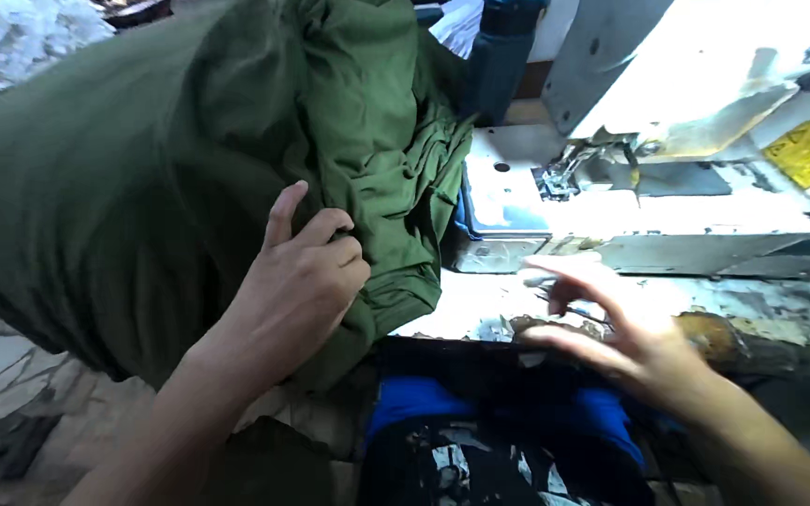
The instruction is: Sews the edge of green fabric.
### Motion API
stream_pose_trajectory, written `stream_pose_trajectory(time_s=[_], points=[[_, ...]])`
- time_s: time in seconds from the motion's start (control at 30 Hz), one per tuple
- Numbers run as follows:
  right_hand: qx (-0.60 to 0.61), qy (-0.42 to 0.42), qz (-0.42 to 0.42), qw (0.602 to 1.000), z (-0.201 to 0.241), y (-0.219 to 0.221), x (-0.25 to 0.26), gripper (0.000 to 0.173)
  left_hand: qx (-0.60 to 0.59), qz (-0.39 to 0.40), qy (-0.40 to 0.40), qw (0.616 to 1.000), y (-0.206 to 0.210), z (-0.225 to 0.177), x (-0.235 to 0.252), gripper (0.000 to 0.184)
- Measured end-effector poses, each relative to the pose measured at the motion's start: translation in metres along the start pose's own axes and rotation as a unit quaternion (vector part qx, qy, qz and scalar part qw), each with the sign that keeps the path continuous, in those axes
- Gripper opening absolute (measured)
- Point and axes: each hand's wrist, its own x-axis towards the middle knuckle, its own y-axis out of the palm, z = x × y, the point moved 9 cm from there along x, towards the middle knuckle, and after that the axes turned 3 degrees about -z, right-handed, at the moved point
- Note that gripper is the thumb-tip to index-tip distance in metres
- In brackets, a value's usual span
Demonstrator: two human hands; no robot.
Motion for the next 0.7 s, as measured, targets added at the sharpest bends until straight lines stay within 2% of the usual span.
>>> stream_pose_trajectory(time_s=[0.07,0.13,0.23,0.33,0.43,0.5,0.57,0.6,0.63,0.7], points=[[-0.139,0.071,-0.027,0.987,-0.034,-0.025,-0.036,0.044,0.003,-0.015,-0.012,1.000,0.012,0.002,-0.008,0.014],[-0.225,0.124,0.010,0.966,-0.064,-0.019,-0.062,0.046,0.004,-0.041,-0.033,0.999,0.013,0.006,-0.019,0.017],[-0.222,0.106,0.000,0.969,-0.079,0.005,-0.075,0.043,0.022,-0.029,-0.051,0.998,0.017,0.005,-0.033,0.026],[-0.188,0.077,0.003,0.979,-0.084,0.015,-0.066,0.040,0.045,-0.041,-0.063,0.996,0.023,0.004,-0.038,0.019],[-0.100,0.020,-0.067,0.992,-0.063,0.002,-0.062,0.036,0.009,-0.071,-0.080,0.994,0.021,-0.022,-0.049,0.017],[-0.020,-0.021,-0.105,0.994,-0.032,-0.009,-0.054,0.049,-0.020,-0.112,-0.100,0.988,0.019,-0.051,-0.067,0.018],[0.025,-0.043,-0.062,0.997,-0.001,-0.003,-0.046,0.067,-0.051,-0.169,-0.146,0.973,0.019,-0.073,-0.092,0.018],[0.032,-0.059,-0.048,0.997,0.012,0.005,-0.042,0.068,-0.068,-0.198,-0.175,0.962,0.019,-0.080,-0.104,0.018],[0.030,-0.079,-0.046,0.995,0.021,0.014,-0.037,0.065,-0.085,-0.229,-0.202,0.949,0.018,-0.085,-0.113,0.017],[0.020,-0.118,-0.071,0.990,0.037,0.029,-0.025,0.045,-0.119,-0.278,-0.236,0.924,0.016,-0.088,-0.122,0.017]])
